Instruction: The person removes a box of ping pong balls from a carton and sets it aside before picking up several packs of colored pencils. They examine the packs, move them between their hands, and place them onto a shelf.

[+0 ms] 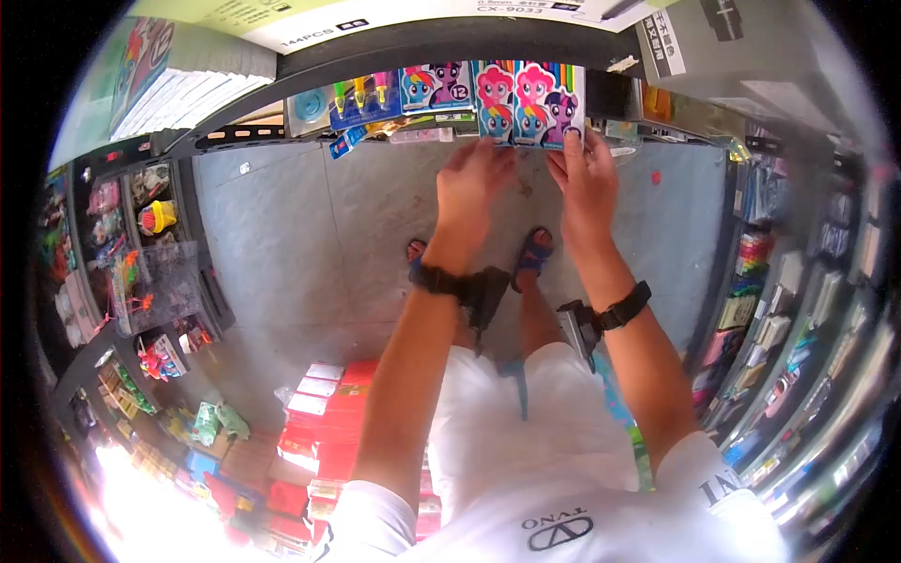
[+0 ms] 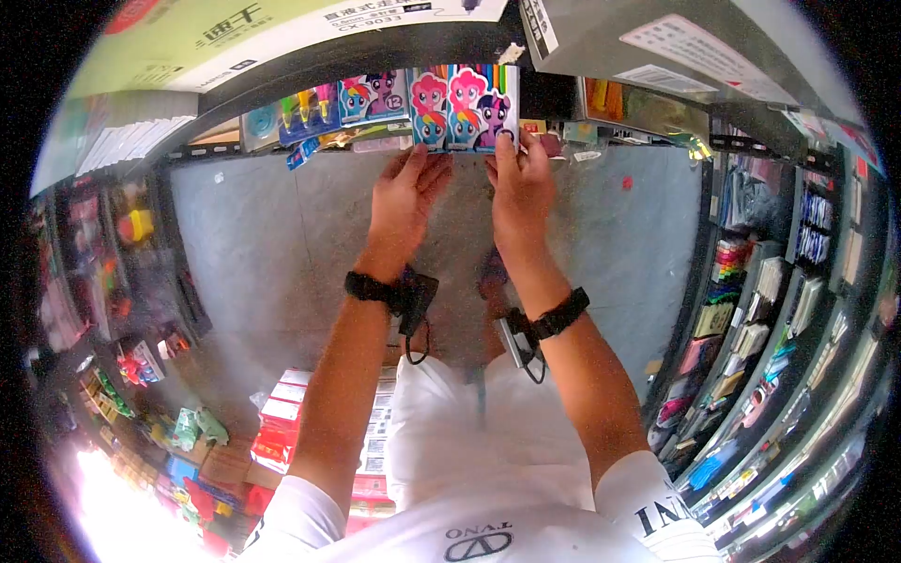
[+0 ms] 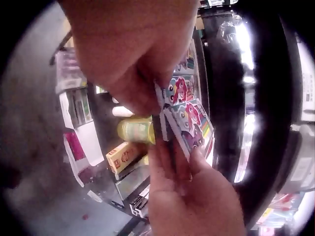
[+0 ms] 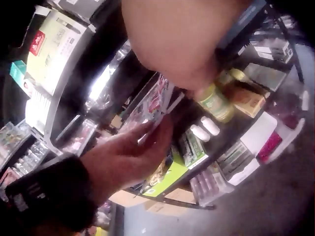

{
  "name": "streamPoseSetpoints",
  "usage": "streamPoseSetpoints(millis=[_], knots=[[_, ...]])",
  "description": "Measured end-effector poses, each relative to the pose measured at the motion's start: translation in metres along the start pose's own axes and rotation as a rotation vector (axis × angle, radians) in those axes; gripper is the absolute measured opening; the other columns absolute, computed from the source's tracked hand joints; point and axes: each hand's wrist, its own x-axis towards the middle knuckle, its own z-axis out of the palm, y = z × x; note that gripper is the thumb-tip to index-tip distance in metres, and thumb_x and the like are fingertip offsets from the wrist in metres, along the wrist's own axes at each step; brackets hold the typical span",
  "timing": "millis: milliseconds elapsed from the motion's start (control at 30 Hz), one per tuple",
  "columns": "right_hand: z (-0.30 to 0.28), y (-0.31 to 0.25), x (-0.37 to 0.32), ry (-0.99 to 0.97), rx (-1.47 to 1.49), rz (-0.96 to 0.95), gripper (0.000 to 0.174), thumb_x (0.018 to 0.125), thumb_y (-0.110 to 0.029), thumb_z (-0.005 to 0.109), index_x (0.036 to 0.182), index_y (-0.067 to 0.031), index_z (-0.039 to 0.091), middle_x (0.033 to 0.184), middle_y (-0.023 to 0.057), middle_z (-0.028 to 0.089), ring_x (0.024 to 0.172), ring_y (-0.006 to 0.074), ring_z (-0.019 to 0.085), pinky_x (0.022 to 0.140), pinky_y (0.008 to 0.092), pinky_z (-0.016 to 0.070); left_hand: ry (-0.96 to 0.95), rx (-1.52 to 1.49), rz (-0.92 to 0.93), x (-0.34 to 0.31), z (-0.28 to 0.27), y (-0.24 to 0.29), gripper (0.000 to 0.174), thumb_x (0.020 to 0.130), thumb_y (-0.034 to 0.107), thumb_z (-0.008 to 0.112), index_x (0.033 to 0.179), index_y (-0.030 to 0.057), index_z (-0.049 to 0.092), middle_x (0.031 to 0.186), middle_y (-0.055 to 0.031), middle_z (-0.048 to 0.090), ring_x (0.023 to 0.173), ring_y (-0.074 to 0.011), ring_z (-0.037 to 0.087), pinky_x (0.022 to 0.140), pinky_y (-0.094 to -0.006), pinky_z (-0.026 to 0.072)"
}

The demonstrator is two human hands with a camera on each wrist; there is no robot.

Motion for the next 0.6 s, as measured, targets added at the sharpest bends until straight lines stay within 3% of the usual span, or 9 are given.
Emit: streamPoseSetpoints(millis=[200,300,400,500,600], knots=[[0.015,-0.01,0.015,0.008,0.068,0.024,0.041,0.104,-0.03,0.06,0.129,0.0011,0.053,0.108,0.009,0.068,0.097,0.0147,0.067,0.084,0.0291,0.0569,-0.002,-0.043,0.046,0.007,0.0,0.011,0.035,0.102,0.019,0.063,0.126,-0.0043,0.055,0.114,-0.0127,0.068,0.101,-0.024,0.068,0.096,-0.0387,0.0559],[0.019,-0.011,0.021,0.01,0.096,0.003,0.041,0.103,-0.03,0.061,0.128,0.0016,0.054,0.107,0.0084,0.068,0.094,0.0143,0.068,0.083,0.0283,0.0573,0.172,0.466,0.261,0.007,-0.001,0.013,0.04,0.097,0.019,0.07,0.126,-0.0021,0.055,0.123,-0.0152,0.064,0.114,-0.0291,0.063,0.102,-0.0441,0.0506],[0.018,-0.011,0.028,0.011,0.039,0.005,0.04,0.103,-0.029,0.062,0.127,0.002,0.054,0.106,0.0082,0.068,0.093,0.014,0.068,0.082,0.028,0.0575,0.302,1.451,0.865,-0.01,0.004,0.028,0.054,0.09,0.021,0.077,0.133,0.0003,0.052,0.135,-0.0196,0.056,0.13,-0.0363,0.051,0.112,-0.0492,0.0397],[0.016,-0.008,0.036,-0.018,0.064,0.006,0.038,0.101,-0.023,0.065,0.126,0.0038,0.054,0.106,0.0094,0.068,0.092,0.016,0.069,0.084,0.0311,0.0605,0.21,1.646,1.042,-0.001,0.011,0.039,0.073,0.085,0.027,0.082,0.144,0.0034,0.047,0.148,-0.0232,0.045,0.142,-0.042,0.036,0.119,-0.0515,0.028],[0.016,-0.01,0.038,-0.022,0.086,0.046,0.038,0.101,-0.022,0.066,0.126,0.0042,0.054,0.102,0.0092,0.068,0.091,0.0163,0.069,0.082,0.031,0.0613,0.202,1.735,1.105,0.02,0.014,0.05,0.082,0.079,0.036,0.083,0.147,0.0073,0.047,0.152,-0.0256,0.043,0.148,-0.0425,0.031,0.121,-0.0516,0.0258]])
